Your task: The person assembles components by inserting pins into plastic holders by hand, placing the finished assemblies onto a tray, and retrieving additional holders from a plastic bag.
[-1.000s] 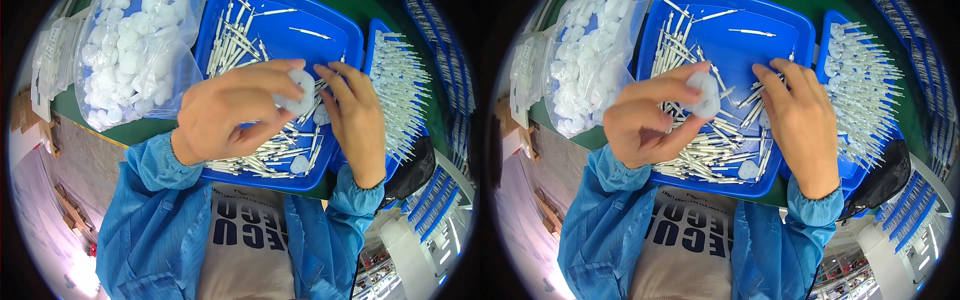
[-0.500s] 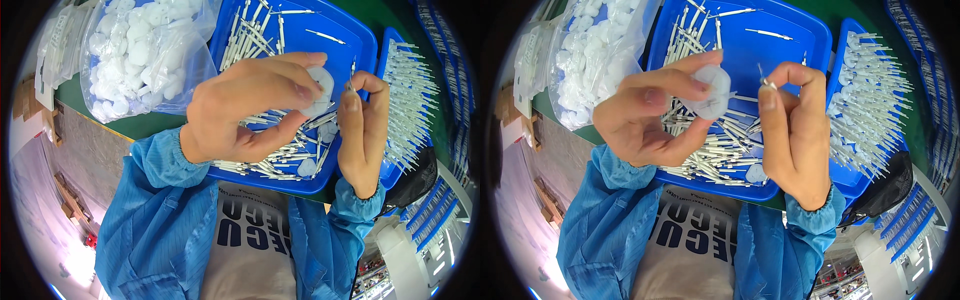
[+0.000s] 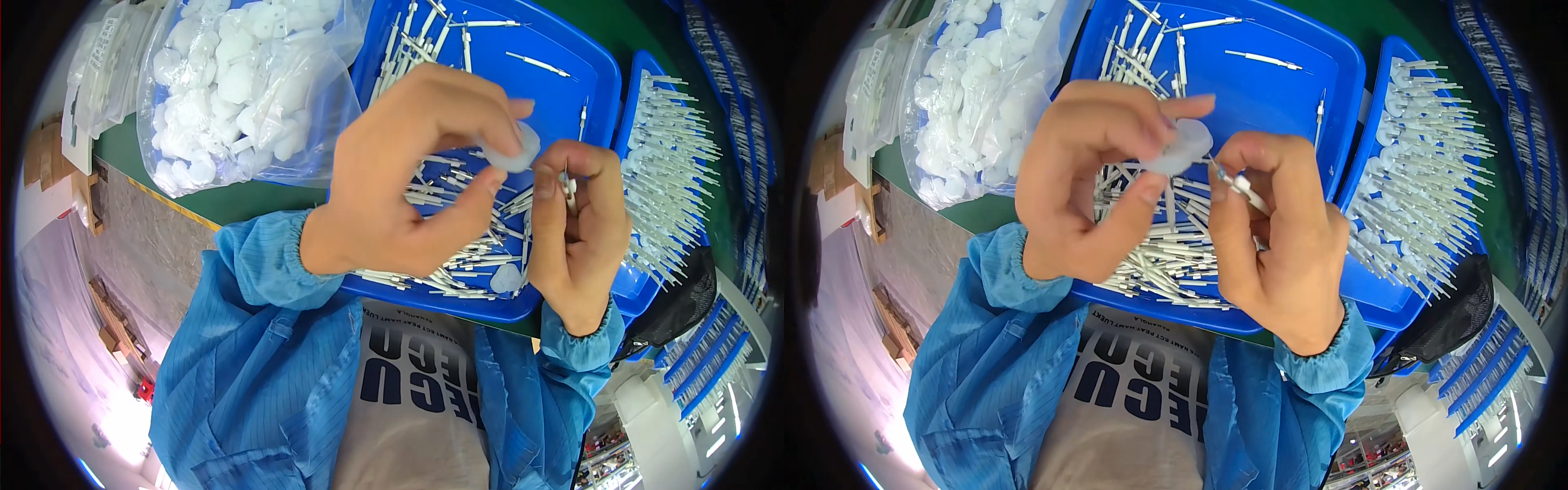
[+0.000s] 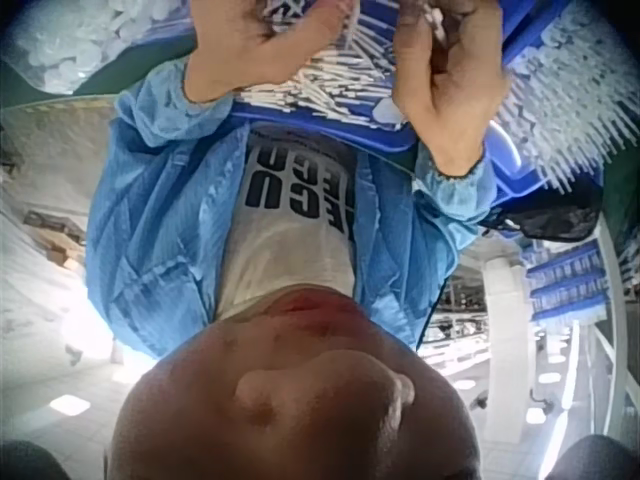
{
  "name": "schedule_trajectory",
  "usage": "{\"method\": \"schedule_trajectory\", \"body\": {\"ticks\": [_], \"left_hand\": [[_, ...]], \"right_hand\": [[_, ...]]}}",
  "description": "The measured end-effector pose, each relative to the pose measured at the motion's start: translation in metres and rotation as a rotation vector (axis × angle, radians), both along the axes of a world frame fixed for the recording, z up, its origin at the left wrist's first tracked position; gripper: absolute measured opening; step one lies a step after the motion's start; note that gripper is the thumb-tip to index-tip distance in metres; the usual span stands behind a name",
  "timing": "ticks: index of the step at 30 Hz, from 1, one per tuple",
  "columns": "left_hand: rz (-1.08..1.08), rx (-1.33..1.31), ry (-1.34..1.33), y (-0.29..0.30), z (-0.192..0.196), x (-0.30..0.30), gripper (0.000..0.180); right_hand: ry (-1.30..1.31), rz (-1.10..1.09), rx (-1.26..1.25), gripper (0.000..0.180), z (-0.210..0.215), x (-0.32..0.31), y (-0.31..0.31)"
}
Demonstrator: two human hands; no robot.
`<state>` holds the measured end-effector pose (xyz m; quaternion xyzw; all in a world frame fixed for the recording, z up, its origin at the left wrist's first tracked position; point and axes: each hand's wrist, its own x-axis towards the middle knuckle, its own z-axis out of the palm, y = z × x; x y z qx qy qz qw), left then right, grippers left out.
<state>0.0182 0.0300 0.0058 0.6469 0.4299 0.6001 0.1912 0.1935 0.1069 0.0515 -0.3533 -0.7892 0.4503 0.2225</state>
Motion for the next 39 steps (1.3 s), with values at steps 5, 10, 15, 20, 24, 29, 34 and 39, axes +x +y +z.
{"method": "schedule_trajectory", "body": {"ticks": [5,10,15,20,24,29,34,39], "left_hand": [[-0.142,-0.547,-0.817,-0.001,0.01,0.001,0.024],[-0.177,-0.487,-0.887,-0.003,0.006,0.0,0.023],[-0.159,-0.404,-0.779,-0.003,0.001,0.006,0.026],[-0.145,-0.36,-0.626,-0.002,0.004,0.005,0.026],[-0.146,-0.355,-0.533,-0.004,0.007,0.004,0.026],[-0.118,-0.31,-0.467,-0.002,0.003,0.003,0.027],[-0.14,-0.282,-0.493,-0.001,0.001,0.006,0.027],[-0.138,-0.363,-0.54,-0.003,0.005,0.004,0.029]], "right_hand": [[0.05,0.129,0.033,0.014,-0.006,-0.002,0.0],[-0.054,0.092,0.201,0.006,-0.01,-0.004,-0.004],[-0.056,0.031,0.409,0.005,-0.014,-0.004,-0.005],[-0.06,0.05,0.194,0.004,-0.008,0.001,-0.003],[-0.104,0.053,0.14,0.004,-0.002,0.002,-0.004],[-0.04,0.082,0.231,0.003,-0.006,-0.002,-0.003],[-0.006,0.058,0.283,0.006,-0.008,0.001,-0.001],[-0.105,0.1,0.222,0.006,-0.001,0.002,-0.003]]}}
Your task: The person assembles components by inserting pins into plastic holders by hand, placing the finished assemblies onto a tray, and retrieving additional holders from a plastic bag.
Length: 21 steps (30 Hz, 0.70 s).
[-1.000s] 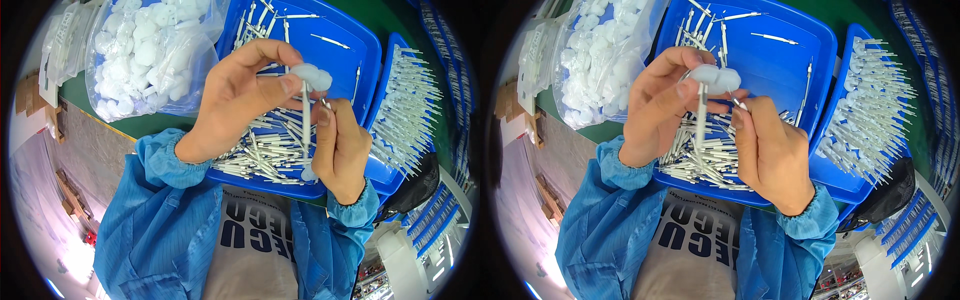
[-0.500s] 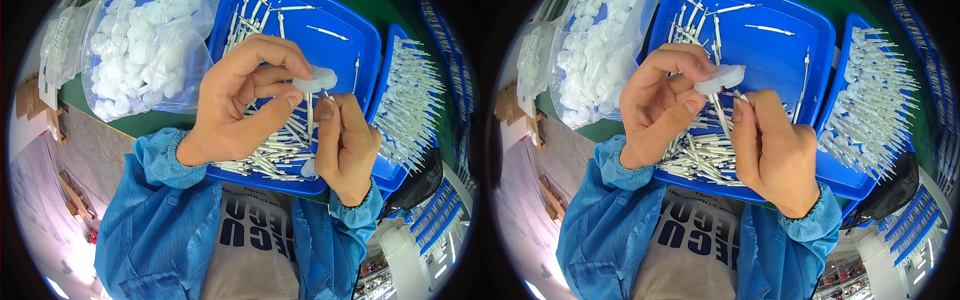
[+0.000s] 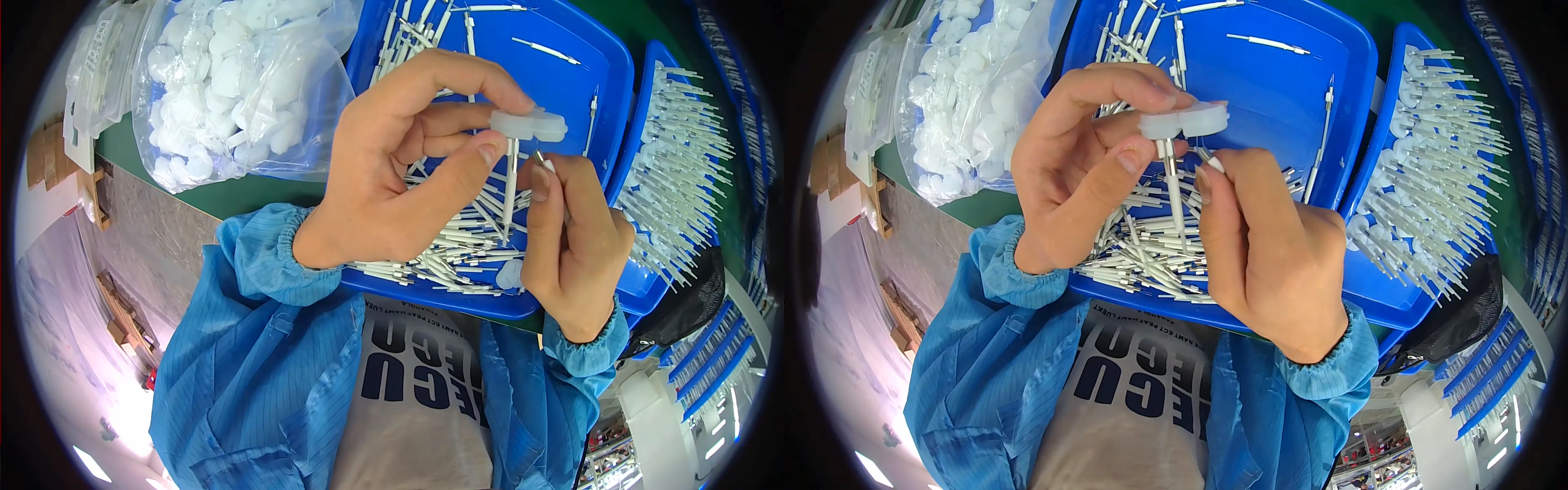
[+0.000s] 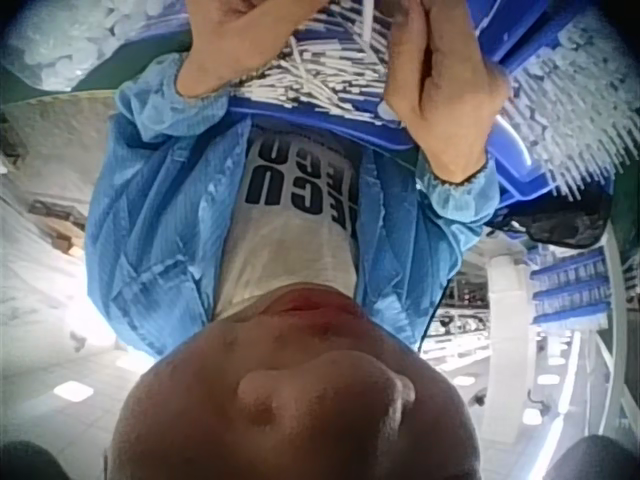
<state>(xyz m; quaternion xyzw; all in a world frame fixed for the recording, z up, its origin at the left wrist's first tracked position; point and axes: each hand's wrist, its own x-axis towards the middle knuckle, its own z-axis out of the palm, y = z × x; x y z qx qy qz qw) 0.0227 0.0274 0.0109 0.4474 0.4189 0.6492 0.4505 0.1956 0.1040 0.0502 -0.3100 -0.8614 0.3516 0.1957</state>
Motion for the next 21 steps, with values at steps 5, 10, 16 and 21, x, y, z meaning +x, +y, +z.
{"method": "schedule_trajectory", "body": {"ticks": [5,10,16,21], "left_hand": [[0.031,0.093,0.143,0.0018,-0.0068,-0.0023,0.03],[0.051,0.052,0.076,0.0014,-0.0037,0.0026,0.034],[0.062,0.08,0.11,0.0037,-0.0043,0.0009,0.033],[0.076,0.108,0.091,0.0025,-0.0064,0.0007,0.032]], "right_hand": [[-0.007,-0.038,-0.006,0.006,0.0039,-0.002,0.0014],[0.022,0.012,0.054,0.005,0.0027,-0.0002,-0.0008],[0.042,-0.09,0.099,0.008,-0.0019,-0.0017,-0.0009],[0.0,0.001,0.092,0.009,0.0011,0.0006,-0.0028]]}}
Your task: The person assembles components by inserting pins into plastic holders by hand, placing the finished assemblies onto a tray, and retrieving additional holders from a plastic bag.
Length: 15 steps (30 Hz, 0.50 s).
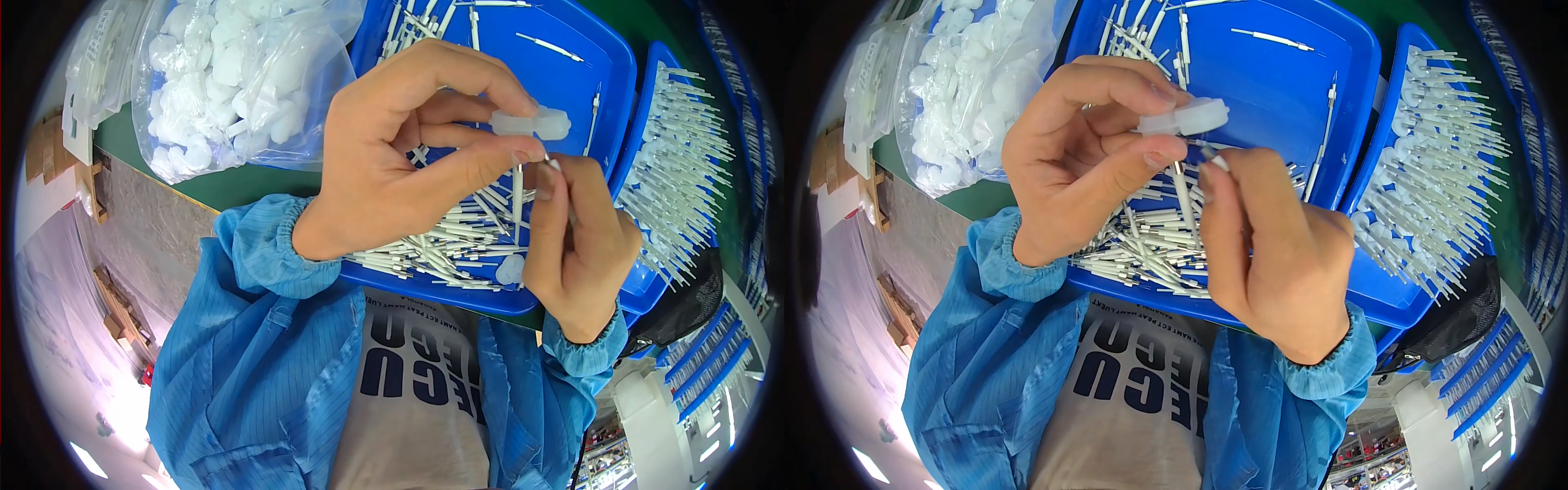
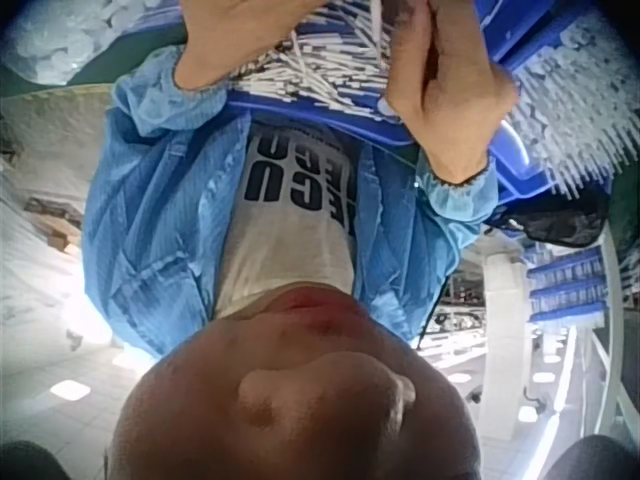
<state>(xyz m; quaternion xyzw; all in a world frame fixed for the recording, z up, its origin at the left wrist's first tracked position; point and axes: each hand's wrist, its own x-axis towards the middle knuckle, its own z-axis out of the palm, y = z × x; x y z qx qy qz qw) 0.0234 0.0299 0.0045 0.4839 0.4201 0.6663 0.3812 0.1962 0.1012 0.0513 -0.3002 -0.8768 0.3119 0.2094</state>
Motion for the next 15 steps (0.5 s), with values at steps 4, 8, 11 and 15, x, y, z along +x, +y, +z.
{"method": "schedule_trajectory", "body": {"ticks": [4,8,11,15], "left_hand": [[-0.013,-0.055,-0.064,-0.0009,0.0028,0.0015,0.03],[-0.035,-0.036,-0.032,0.0001,0.0015,-0.0002,0.03],[-0.033,-0.04,-0.003,0.0009,0.0016,0.0004,0.029],[-0.011,-0.076,-0.012,-0.0009,0.0054,0.0031,0.028]], "right_hand": [[0.01,0.018,0.053,0.009,-0.0004,-0.0025,0.0032],[0.038,-0.008,-0.008,0.008,0.0002,0.002,0.0062],[-0.019,0.054,-0.067,0.007,0.0028,0.0027,0.0077],[0.041,-0.023,-0.106,0.006,-0.0013,0.0006,0.004]]}}
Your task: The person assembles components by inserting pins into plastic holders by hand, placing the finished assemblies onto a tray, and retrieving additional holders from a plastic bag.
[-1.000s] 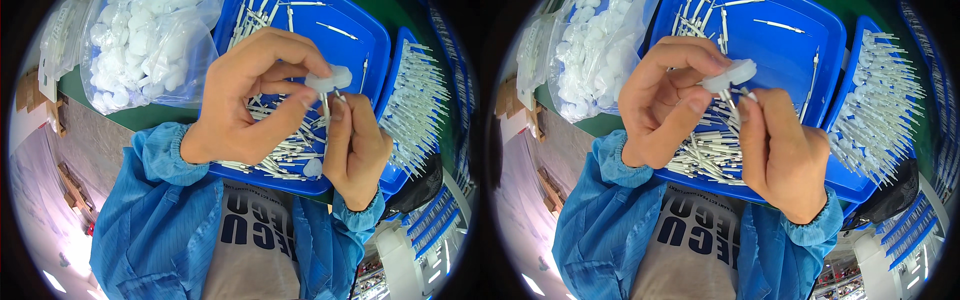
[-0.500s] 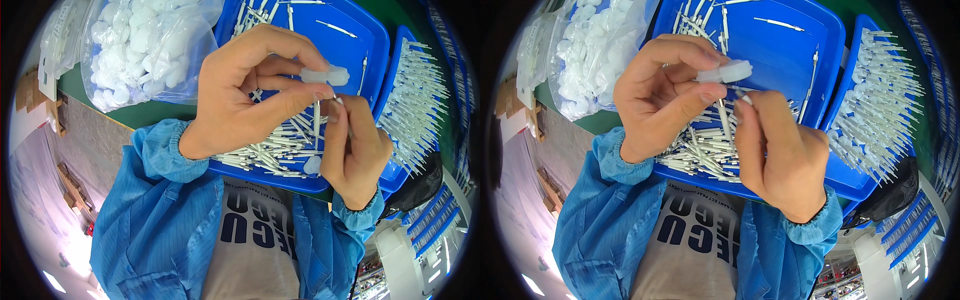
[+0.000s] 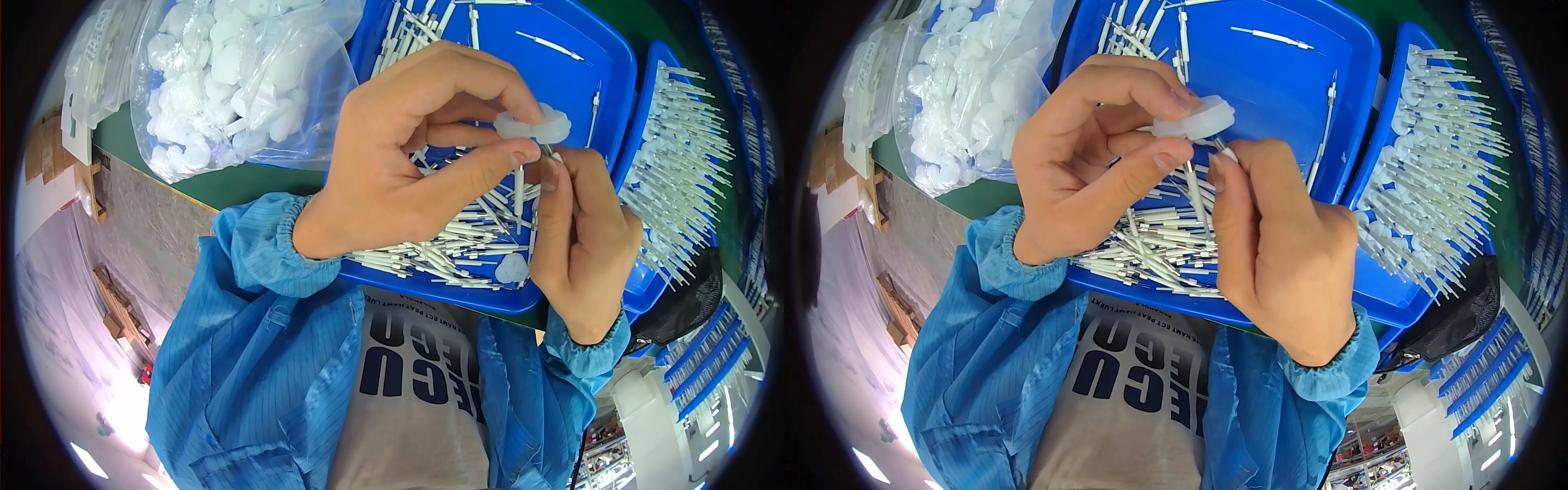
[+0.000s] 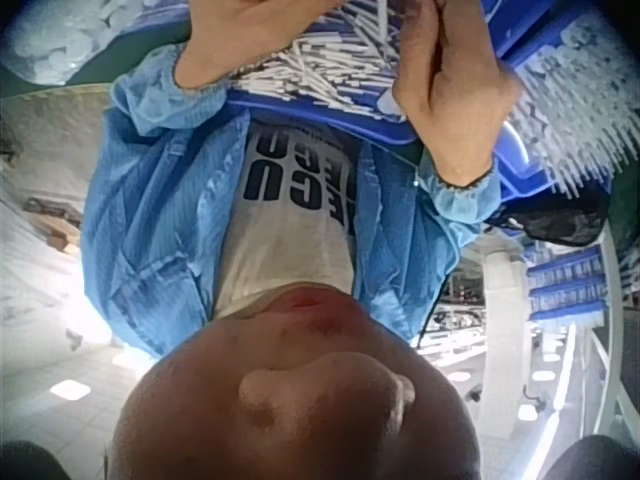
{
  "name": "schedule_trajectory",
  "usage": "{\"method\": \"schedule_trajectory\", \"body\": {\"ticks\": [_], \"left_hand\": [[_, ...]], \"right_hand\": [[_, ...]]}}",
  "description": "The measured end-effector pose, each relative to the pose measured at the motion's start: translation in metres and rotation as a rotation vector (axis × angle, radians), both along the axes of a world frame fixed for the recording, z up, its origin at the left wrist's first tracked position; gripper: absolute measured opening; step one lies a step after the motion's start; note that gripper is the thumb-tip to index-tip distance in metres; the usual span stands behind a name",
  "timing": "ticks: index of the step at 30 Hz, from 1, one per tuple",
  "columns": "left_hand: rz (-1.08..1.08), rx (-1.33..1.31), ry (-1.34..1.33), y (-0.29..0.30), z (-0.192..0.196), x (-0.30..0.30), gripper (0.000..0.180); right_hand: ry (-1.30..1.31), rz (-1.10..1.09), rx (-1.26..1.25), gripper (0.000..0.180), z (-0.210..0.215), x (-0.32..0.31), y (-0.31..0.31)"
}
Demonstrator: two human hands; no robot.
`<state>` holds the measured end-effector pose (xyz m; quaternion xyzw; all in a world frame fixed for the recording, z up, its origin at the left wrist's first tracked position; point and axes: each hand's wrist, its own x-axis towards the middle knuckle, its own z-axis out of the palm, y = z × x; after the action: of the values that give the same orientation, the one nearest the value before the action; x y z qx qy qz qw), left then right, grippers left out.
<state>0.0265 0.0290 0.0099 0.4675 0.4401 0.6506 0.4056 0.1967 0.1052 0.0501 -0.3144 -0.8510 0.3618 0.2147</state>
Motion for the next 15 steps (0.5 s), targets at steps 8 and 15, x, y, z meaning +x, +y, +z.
{"method": "schedule_trajectory", "body": {"ticks": [8,15], "left_hand": [[0.107,0.047,-0.006,-0.002,-0.007,-0.005,0.025],[0.184,-0.022,-0.011,-0.001,-0.008,-0.006,0.027]], "right_hand": [[-0.416,0.23,0.178,0.013,0.013,0.014,0.016],[-0.229,0.248,0.583,0.023,-0.043,-0.003,0.021]]}}
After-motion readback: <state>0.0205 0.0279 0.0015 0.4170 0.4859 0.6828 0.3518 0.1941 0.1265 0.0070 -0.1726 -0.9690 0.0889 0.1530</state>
